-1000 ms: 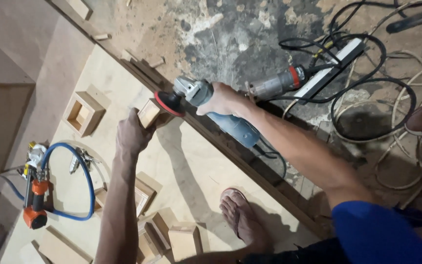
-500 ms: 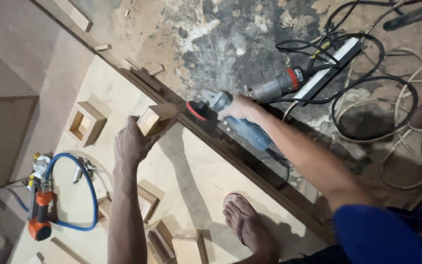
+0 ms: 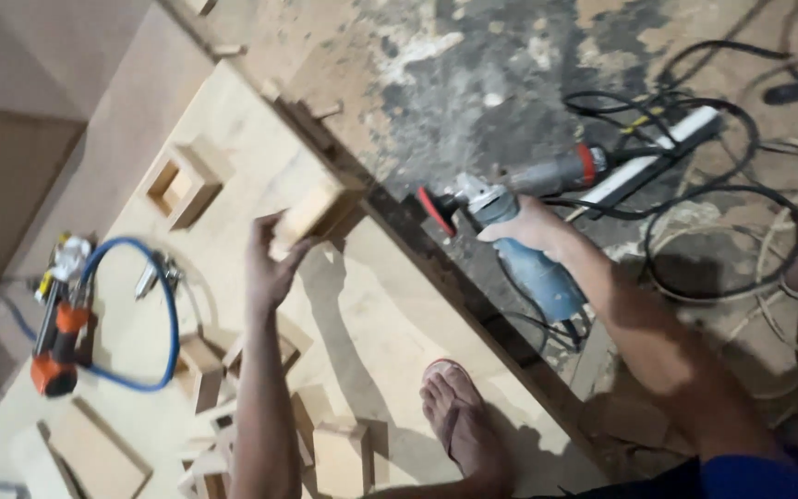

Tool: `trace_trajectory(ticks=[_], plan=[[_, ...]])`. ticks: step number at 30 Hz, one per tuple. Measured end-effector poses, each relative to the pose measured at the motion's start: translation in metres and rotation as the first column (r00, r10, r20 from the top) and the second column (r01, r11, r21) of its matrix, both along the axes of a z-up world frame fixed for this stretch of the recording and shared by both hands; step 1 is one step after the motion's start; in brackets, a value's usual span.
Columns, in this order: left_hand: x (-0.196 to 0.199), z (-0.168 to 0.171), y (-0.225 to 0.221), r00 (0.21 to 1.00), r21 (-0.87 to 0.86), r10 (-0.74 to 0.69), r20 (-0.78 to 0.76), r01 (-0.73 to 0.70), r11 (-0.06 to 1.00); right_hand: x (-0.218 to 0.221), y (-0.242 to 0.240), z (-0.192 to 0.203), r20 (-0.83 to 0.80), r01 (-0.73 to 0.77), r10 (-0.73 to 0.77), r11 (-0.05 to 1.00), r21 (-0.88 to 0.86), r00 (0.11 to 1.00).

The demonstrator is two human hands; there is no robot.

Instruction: Sanding the edges and surfaces of small wooden boxes using a handheld angle grinder with a sanding disc.

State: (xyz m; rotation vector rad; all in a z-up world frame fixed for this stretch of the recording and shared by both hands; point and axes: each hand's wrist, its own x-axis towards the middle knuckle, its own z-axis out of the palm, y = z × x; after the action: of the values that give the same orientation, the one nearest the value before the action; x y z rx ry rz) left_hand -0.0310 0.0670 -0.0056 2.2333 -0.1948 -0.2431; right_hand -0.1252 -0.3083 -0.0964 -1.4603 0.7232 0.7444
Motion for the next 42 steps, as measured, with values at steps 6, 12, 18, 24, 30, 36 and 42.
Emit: trace_trajectory(ticks=[6,12,18,24,30,36,42], plan=[[0.009,0.038,-0.026,0.994,0.416,-0.048,-0.098,0.085,0.905,0.018,0.008,0.031,-0.03,-0.05,0.05,0.999,0.008,0.998],[0.048,-0.035,-0.024,0.961,0.747,-0.122,-0.247,0.269,0.608,0.052,0.014,0.039,0.042,-0.14,0.141,0.989,-0.041,0.989],[0.05,-0.043,-0.017,0.952,0.78,-0.188,-0.241,0.305,0.546,0.082,0.03,0.082,0.13,-0.351,0.36,0.932,-0.084,0.924],[0.05,-0.023,-0.027,0.949,0.765,-0.184,-0.256,0.315,0.561,0.092,0.032,0.105,0.181,-0.391,0.393,0.919,-0.052,0.901],[0.05,-0.025,-0.027,0.953,0.771,-0.171,-0.252,0.304,0.559,0.089,0.036,0.103,0.209,-0.384,0.375,0.923,0.0,0.903],[0.051,-0.016,-0.034,0.946,0.742,-0.18,-0.27,0.323,0.588,0.096,0.048,0.084,0.156,-0.336,0.35,0.936,-0.109,0.924],[0.05,-0.019,-0.029,0.944,0.741,-0.199,-0.262,0.329,0.586,0.094,0.05,0.057,0.109,-0.293,0.303,0.951,-0.097,0.947]])
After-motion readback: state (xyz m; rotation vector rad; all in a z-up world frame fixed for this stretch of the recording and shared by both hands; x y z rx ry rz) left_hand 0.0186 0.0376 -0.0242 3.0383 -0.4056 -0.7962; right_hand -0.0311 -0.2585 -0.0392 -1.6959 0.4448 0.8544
